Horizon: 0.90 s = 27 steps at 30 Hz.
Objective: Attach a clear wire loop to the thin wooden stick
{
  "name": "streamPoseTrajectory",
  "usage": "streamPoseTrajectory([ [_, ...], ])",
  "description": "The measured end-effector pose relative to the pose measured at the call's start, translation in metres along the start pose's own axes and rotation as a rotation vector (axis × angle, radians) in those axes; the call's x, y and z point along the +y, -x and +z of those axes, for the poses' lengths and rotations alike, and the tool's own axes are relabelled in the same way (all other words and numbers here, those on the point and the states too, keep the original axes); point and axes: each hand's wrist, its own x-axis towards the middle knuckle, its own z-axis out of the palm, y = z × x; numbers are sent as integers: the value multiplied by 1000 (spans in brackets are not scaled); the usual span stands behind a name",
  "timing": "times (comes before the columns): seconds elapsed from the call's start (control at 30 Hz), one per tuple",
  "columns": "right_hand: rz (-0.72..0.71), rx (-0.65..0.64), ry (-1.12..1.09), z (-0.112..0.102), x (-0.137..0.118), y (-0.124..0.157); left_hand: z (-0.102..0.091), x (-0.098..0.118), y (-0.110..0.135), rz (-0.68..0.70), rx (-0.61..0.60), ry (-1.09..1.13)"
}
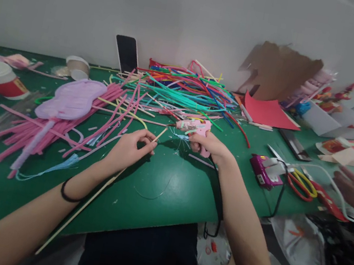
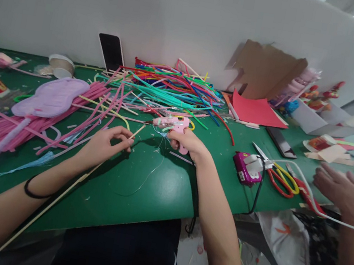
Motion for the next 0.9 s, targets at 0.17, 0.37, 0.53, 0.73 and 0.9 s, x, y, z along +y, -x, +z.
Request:
streamPoseTrajectory([
  [0.17,-21,-138,-182,0,2,-2,0,2,2,27,62,68],
  [0.37,3,-149,-223,-1,5,-3,0,3,3,24,79,109],
  [0.53,4,-134,-209,0,4,-3,0,2,2,24,93,121],
  [0.73,11,-118,-153,0,1,0,-1,4,3,30,111,91],
  [0.9,14,-99,-123,1,0,1,-2,4,3,26,126,78],
])
